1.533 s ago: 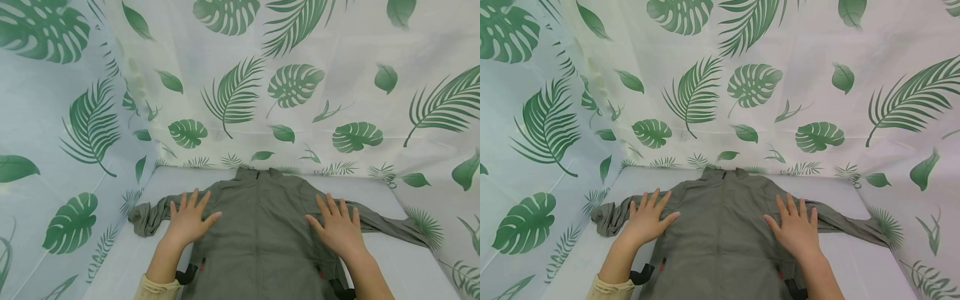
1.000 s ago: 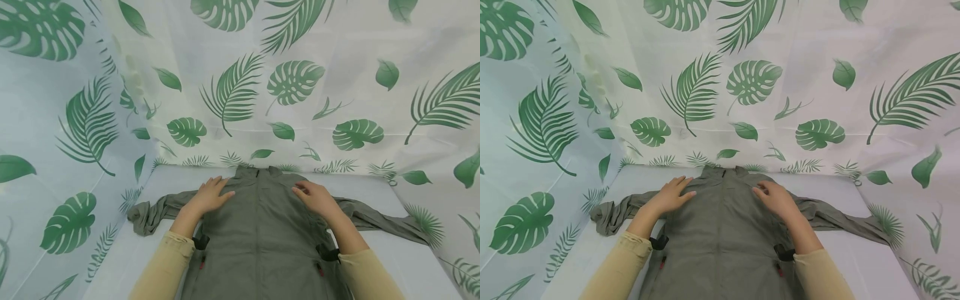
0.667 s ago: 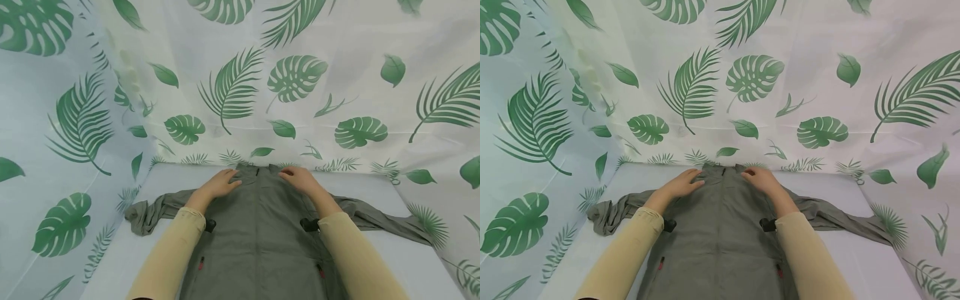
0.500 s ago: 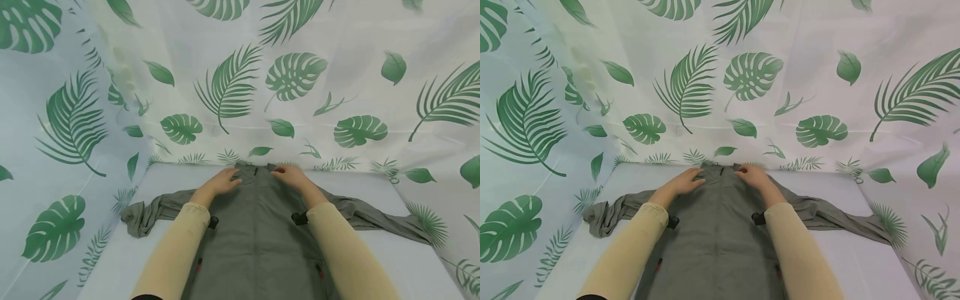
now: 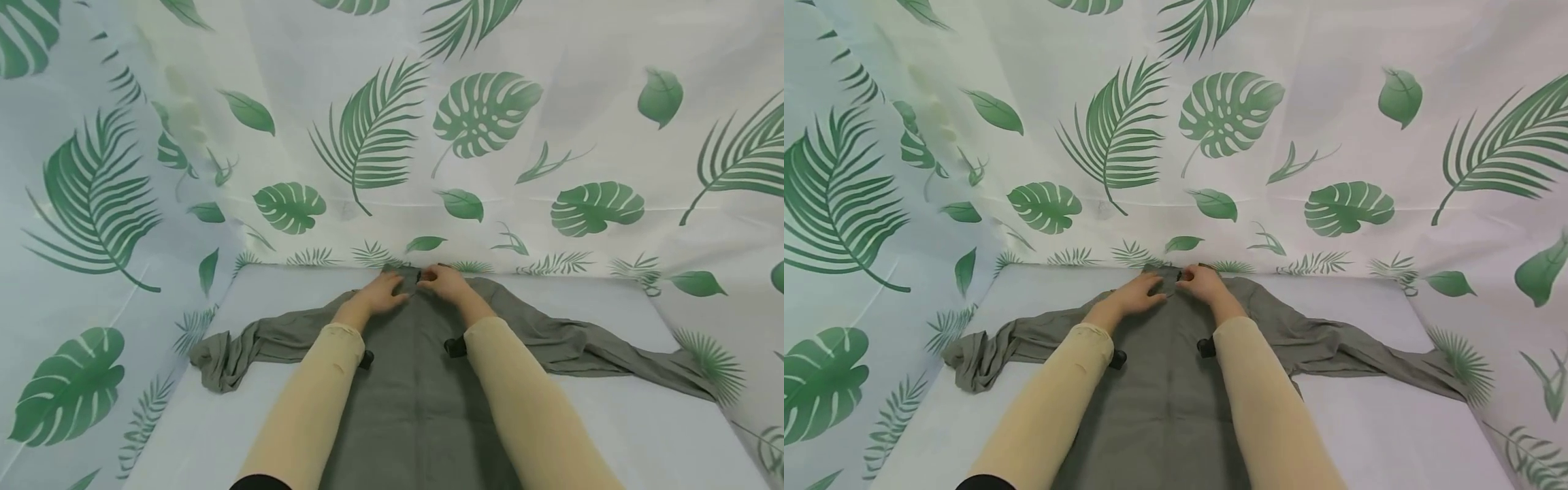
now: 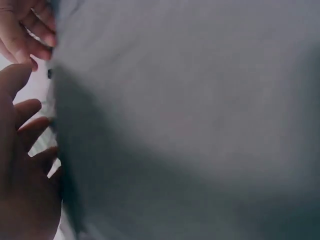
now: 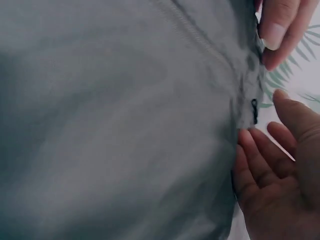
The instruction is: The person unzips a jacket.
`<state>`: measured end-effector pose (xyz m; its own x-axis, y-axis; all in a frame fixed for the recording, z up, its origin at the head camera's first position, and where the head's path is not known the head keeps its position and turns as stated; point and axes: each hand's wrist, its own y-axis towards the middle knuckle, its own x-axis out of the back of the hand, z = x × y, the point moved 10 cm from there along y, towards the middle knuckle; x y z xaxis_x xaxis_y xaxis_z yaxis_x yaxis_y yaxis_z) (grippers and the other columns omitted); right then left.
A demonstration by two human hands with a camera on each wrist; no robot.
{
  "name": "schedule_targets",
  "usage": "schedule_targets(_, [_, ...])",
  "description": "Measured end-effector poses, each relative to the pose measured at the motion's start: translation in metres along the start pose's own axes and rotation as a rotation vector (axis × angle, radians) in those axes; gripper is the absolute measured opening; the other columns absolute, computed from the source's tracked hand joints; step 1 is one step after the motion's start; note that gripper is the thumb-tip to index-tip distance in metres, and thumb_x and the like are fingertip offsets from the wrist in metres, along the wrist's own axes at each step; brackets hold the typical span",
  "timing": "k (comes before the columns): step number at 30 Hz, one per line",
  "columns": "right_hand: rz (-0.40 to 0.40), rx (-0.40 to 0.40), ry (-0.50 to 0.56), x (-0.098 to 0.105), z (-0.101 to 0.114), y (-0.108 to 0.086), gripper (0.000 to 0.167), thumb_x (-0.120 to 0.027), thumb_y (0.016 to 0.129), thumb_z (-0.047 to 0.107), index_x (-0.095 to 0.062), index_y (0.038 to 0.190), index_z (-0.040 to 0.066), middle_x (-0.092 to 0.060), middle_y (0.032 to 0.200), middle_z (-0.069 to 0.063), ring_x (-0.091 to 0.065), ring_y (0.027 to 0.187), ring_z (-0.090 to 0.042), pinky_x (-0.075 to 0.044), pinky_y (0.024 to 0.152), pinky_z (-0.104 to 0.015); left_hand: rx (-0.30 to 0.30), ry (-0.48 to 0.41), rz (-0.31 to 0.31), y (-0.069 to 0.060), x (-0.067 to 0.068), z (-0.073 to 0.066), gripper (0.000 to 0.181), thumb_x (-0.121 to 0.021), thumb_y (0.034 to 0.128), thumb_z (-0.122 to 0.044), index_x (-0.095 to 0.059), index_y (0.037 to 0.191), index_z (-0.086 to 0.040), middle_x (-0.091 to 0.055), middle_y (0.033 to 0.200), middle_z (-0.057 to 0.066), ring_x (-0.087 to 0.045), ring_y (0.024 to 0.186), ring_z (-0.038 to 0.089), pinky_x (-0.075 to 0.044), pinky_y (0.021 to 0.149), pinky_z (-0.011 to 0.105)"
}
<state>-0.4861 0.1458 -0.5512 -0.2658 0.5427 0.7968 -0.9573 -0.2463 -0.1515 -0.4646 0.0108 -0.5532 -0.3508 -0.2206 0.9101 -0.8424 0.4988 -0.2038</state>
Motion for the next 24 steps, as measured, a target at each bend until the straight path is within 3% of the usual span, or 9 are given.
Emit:
schedule_targets(5, [-0.017,0.008,-0.046,-0.008,-0.002,0.006,0.051,-0.062,0.098,0.034,-0.056,0.139,0.004,-0.063,0.128,-0.017,-0.059,0.119,-0.034,-0.053,0.102,-0.049,0.052,0.082,-0.01,0.001,-0.012,0.009,0.062,-0.041,0.1037,-0.051,-0.033,0.156,-0.019,-0.031,0.162,0.005,-0.027,0.15,0.031,-0.031,0.125,0.049])
schedule_targets(12, [-0.118,-0.04,-0.104,-0.01,-0.01,0.017,0.047,-0.066,0.096,0.034,-0.061,0.131,0.004,-0.065,0.118,-0.015,-0.061,0.11,-0.031,-0.056,0.095,-0.047,0.11,0.146,-0.071,0.003,-0.01,0.009,0.06,-0.037,0.1031,-0.056,-0.031,0.157,-0.031,-0.034,0.159,0.0,-0.033,0.146,0.032,-0.037,0.118,0.054])
schedule_targets(18, [-0.196,-0.054,-0.123,-0.007,-0.011,0.017,0.032,-0.061,0.099,0.03,-0.068,0.121,0.008,-0.067,0.116,-0.014,-0.062,0.109,-0.032,-0.055,0.095,-0.049,0.164,0.176,-0.066,0.008,-0.014,0.008,0.061,-0.035,0.1021,-0.06,-0.025,0.157,-0.037,-0.032,0.159,0.002,-0.032,0.145,0.033,-0.037,0.115,0.054])
schedule_targets(24, [-0.225,-0.044,-0.123,-0.006,-0.015,0.018,0.03,-0.054,0.103,0.027,-0.07,0.122,0.01,-0.068,0.124,-0.013,-0.061,0.117,-0.033,-0.052,0.104,-0.051,0.226,0.245,-0.036,0.015,-0.016,0.008,0.06,-0.036,0.1011,-0.061,-0.019,0.157,-0.044,-0.029,0.158,0.005,-0.034,0.14,0.035,-0.041,0.107,0.054])
